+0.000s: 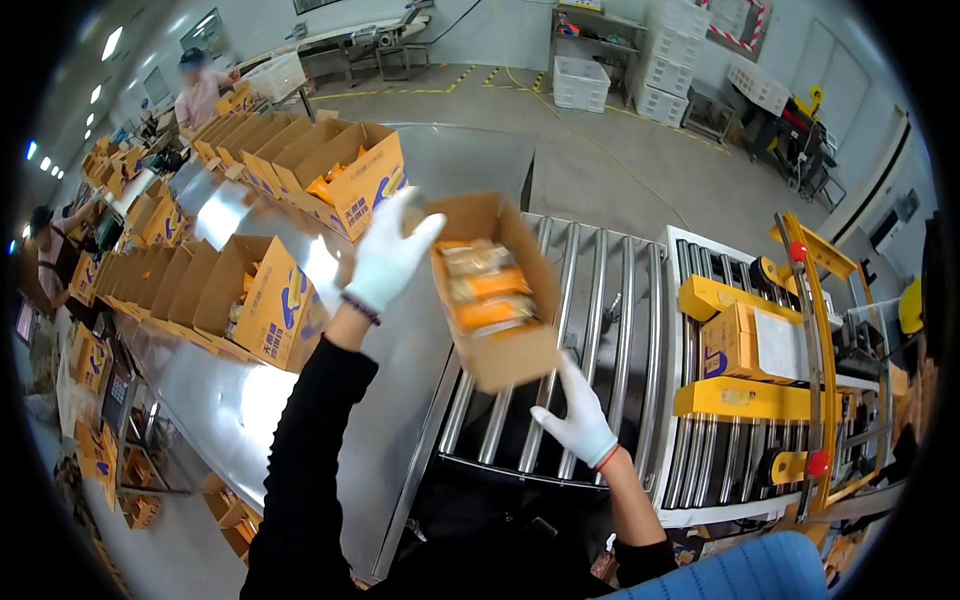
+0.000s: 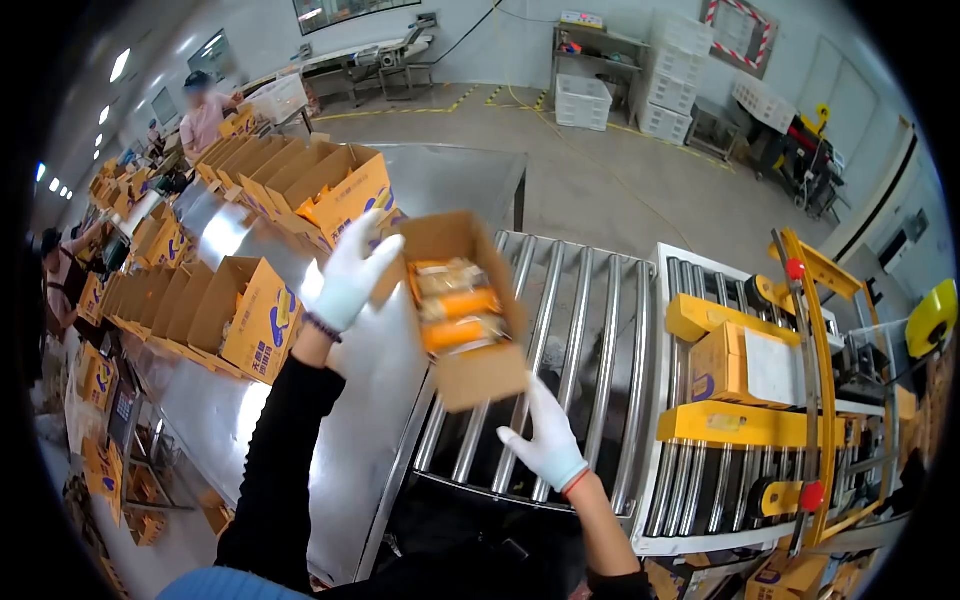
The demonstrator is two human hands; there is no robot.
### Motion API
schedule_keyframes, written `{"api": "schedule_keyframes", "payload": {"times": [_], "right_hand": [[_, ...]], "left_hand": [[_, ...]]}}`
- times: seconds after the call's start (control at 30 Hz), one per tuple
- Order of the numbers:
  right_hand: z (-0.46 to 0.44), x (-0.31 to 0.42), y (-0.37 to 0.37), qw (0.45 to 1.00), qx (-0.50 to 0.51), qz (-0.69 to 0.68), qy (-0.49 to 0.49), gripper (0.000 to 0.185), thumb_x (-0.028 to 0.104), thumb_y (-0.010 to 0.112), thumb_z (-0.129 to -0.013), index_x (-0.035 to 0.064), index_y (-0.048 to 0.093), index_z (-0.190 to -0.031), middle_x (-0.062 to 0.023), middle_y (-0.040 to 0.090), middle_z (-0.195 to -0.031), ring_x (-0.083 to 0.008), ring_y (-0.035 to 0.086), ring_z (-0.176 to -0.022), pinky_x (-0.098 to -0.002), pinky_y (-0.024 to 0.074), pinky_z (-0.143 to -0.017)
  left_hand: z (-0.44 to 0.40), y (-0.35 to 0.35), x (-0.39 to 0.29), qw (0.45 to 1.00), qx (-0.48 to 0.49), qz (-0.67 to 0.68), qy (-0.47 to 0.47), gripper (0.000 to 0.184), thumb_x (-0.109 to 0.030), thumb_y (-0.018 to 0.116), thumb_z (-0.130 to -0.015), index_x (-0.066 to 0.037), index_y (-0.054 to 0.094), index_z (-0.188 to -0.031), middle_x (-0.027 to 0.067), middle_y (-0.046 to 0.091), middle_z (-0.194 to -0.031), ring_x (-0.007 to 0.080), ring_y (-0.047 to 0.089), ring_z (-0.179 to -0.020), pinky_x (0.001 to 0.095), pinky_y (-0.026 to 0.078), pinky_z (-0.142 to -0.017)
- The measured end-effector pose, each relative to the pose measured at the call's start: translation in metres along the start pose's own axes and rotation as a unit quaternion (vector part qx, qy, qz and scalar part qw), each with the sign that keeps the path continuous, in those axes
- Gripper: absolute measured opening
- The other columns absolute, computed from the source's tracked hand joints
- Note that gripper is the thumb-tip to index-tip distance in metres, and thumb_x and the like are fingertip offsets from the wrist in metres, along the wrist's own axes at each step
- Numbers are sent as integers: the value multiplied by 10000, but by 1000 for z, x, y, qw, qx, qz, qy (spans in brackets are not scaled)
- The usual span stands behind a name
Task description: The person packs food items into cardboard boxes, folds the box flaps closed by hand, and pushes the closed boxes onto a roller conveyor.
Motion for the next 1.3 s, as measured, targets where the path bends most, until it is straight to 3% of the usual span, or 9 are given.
{"api": "schedule_keyframes", "payload": {"times": [0.13,0.3,0.53,0.63,0.73,0.93,1.07,1.17,1.3], "right_hand": [[-7,39,-35,987,-151,56,-16,1058,286,891,-693,-37,336,-1534,-308,391,-1522,-463,345,-1452,-516,291,-1205],[-22,12,-36,994,-14,108,-8,556,306,752,-871,38,626,-1342,-202,582,-1397,-435,466,-1367,-557,222,-1223],[-96,43,-79,908,-125,400,-9,996,313,873,-699,-17,386,-1503,-183,485,-1455,-355,428,-1366,-512,276,-1208],[-67,38,-41,932,-103,348,6,978,340,882,-689,-46,424,-1463,-181,509,-1428,-355,447,-1357,-542,241,-1231],[-33,22,-28,936,-25,352,9,986,307,907,-660,-20,438,-1463,-182,511,-1430,-343,465,-1366,-542,252,-1235],[-46,-44,-84,876,-60,471,81,1057,304,881,-677,-6,350,-1537,-183,404,-1575,-339,337,-1484,-525,163,-1268],[-29,-48,-125,893,-48,437,101,787,184,688,-846,-9,356,-1533,-190,391,-1586,-356,315,-1497,-481,179,-1262],[-6,-75,-144,882,-102,452,81,744,139,674,-849,-3,382,-1519,-180,405,-1577,-356,328,-1486,-489,194,-1255],[-1,-96,-151,838,-116,518,125,625,73,639,-856,0,484,-1457,-158,431,-1566,-368,369,-1455,-503,245,-1235]], "left_hand": [[34,25,1,912,328,221,-104,426,-396,575,-1030,-36,698,-1222,166,711,-1221,258,666,-1138,354,477,-1047],[58,104,-52,842,466,-233,139,638,-646,366,-1021,-178,792,-939,119,756,-915,293,707,-915,390,545,-823],[48,146,-60,926,304,-80,209,324,-422,648,-950,-116,752,-918,104,694,-827,315,650,-880,445,510,-845],[47,105,-26,999,45,-21,-5,461,-337,803,-856,29,679,-1108,149,705,-1056,317,660,-982,409,513,-951],[72,153,29,851,221,380,-287,586,-350,778,-897,75,602,-1261,176,681,-1162,259,644,-1104,371,518,-972],[128,217,-115,938,214,246,-117,755,-414,625,-1000,47,347,-1529,245,603,-1355,356,624,-1207,416,473,-1069],[207,237,-128,673,510,461,-274,593,-371,562,-1054,-40,423,-1525,170,615,-1331,202,695,-1025,334,528,-976],[137,103,-104,960,276,33,43,545,-263,678,-919,-12,557,-1388,170,636,-1263,299,596,-1213,444,454,-1072],[110,-80,17,926,-70,-368,-50,442,-241,696,-861,-35,630,-1246,150,684,-1066,324,641,-1034,485,438,-963]]}}
Point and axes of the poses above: each hand's wrist, its own z-axis away from the middle knuckle, its own y-axis out of the palm, x = y × z, the point moved 7 cm from there along -z, towards the middle knuckle
